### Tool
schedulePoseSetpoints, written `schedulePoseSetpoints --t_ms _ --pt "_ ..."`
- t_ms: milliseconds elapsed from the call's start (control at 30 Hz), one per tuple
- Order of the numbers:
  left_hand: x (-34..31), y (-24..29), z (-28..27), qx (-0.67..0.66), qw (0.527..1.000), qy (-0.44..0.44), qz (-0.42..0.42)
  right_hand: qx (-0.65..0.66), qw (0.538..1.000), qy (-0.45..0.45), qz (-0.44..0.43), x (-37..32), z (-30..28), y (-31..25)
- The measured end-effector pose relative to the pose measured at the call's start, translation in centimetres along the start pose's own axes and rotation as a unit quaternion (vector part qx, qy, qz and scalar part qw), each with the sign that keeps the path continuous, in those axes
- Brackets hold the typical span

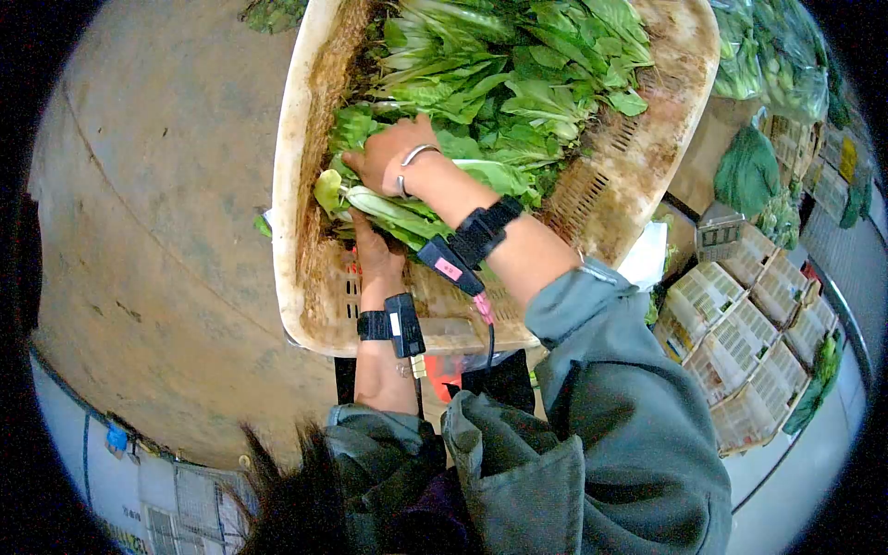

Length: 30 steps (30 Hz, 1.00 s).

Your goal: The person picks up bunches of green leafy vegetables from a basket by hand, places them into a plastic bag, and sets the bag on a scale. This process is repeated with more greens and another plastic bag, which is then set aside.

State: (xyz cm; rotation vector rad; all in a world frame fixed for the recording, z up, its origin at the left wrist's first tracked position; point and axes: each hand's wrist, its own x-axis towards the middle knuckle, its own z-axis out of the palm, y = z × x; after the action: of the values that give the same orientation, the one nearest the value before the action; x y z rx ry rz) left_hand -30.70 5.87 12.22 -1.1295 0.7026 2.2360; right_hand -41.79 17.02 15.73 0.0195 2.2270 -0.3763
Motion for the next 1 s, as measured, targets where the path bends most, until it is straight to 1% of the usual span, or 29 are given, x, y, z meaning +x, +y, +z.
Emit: schedulePoseSetpoints --t_ms 33,67,100,167,200,233,267,300,333,367,400,433,467,500,533,567,600,633,667,700,733,767,800,833,867,900,967,1000 --pt "0.2 -0.2 -0.1 -0.019 1.000 -0.006 -0.009 -0.037 0.991 0.125 -0.035 0.4 0.6 0.4" --pt "0.7 -0.5 0.1 -0.001 1.000 0.002 0.012 -0.064 0.983 0.151 -0.086 1.3 0.9 1.3" --pt "0.8 -0.6 0.5 0.011 1.000 0.022 0.019 -0.063 0.983 0.151 -0.087 2.5 1.1 1.8" --pt "0.8 -0.4 1.1 0.067 0.996 0.043 0.033 0.044 0.990 0.009 -0.133 4.7 2.0 2.3" --pt "1.4 -0.6 0.6 0.068 0.996 0.044 0.034 0.163 0.983 0.008 -0.080 4.7 2.9 2.5" --pt "2.2 -1.0 -0.1 0.101 0.992 0.064 0.040 0.164 0.983 0.008 -0.080 5.0 3.4 2.8" --pt "2.7 -1.5 -0.7 0.132 0.987 0.085 0.046 0.146 0.984 0.003 -0.103 5.6 3.8 3.3" --pt "2.6 -1.3 0.1 0.130 0.987 0.087 0.045 0.127 0.984 -0.004 -0.125 5.8 4.1 3.6" --pt "2.3 -0.7 1.5 0.103 0.990 0.091 0.037 0.238 0.968 -0.079 0.020 5.3 2.4 2.7" --pt "1.7 -0.2 2.9 0.075 0.992 0.094 0.028 0.236 0.968 -0.082 0.020 5.3 2.6 2.9" --pt "1.4 -0.1 3.5 0.049 0.993 0.109 -0.001 0.228 0.969 -0.092 -0.007 5.6 3.0 3.3" --pt "1.0 -0.3 4.3 0.092 0.979 0.183 -0.001 0.219 0.970 -0.101 -0.035 6.1 3.2 3.6" --pt "0.9 -1.0 3.5 0.170 0.972 0.161 0.032 0.258 0.966 -0.007 0.022 4.3 2.8 2.9" --pt "0.5 -1.8 2.7 0.244 0.957 0.145 0.066 0.257 0.963 -0.085 -0.010 2.9 1.1 3.6" --pt "-1.9 -0.4 6.7 0.244 0.957 0.148 -0.044 0.313 0.940 -0.126 0.047 -0.2 -2.6 2.6" --pt "-3.5 -0.6 8.3 0.228 0.971 0.058 0.052 0.360 0.930 -0.072 0.025 -0.8 -0.9 4.6" --pt "-4.1 -1.6 9.0 0.233 0.968 0.027 0.093 0.378 0.917 -0.120 0.052 -1.6 -1.9 6.0" --pt "-5.2 -1.6 10.3 0.291 0.953 0.021 0.079 0.457 0.885 -0.023 0.084 -3.5 -1.0 7.1" --pt "-5.7 -2.8 10.4 0.384 0.916 0.019 0.117 0.565 0.824 0.034 0.024 -5.7 -1.3 7.8" --pt "-6.9 -1.7 12.4 0.394 0.909 -0.013 0.135 0.368 0.910 0.192 -0.016 -9.3 -2.7 7.0" --pt "-7.3 -2.1 12.5 0.424 0.892 -0.055 0.149 0.471 0.864 0.177 -0.025 -11.3 -2.8 7.6" --pt "-7.5 -2.5 12.6 0.451 0.872 -0.099 0.164 0.578 0.801 0.157 -0.021 -12.5 -2.9 7.8" --pt "-8.0 -2.4 13.1 0.444 0.874 -0.103 0.167 0.631 0.760 0.152 -0.018 -13.6 -2.7 8.0" --pt "-8.9 -2.2 13.3 0.501 0.839 -0.096 0.187 0.670 0.726 0.154 -0.016 -14.6 -2.1 8.0" --pt "-9.6 -2.0 13.5 0.558 0.798 -0.088 0.208 0.695 0.702 0.156 -0.010 -15.2 -1.4 8.1" --pt "-10.1 -1.9 13.7 0.558 0.798 -0.088 0.210 0.722 0.674 0.158 -0.007 -15.6 -0.6 8.4" --pt "-11.0 -1.9 13.7 0.644 0.732 -0.059 0.215 0.756 0.634 0.166 0.004 -16.5 1.2 8.7" --pt "-11.3 -1.6 13.9 0.656 0.723 -0.073 0.205 0.770 0.614 0.172 0.009 -16.8 2.0 8.9"
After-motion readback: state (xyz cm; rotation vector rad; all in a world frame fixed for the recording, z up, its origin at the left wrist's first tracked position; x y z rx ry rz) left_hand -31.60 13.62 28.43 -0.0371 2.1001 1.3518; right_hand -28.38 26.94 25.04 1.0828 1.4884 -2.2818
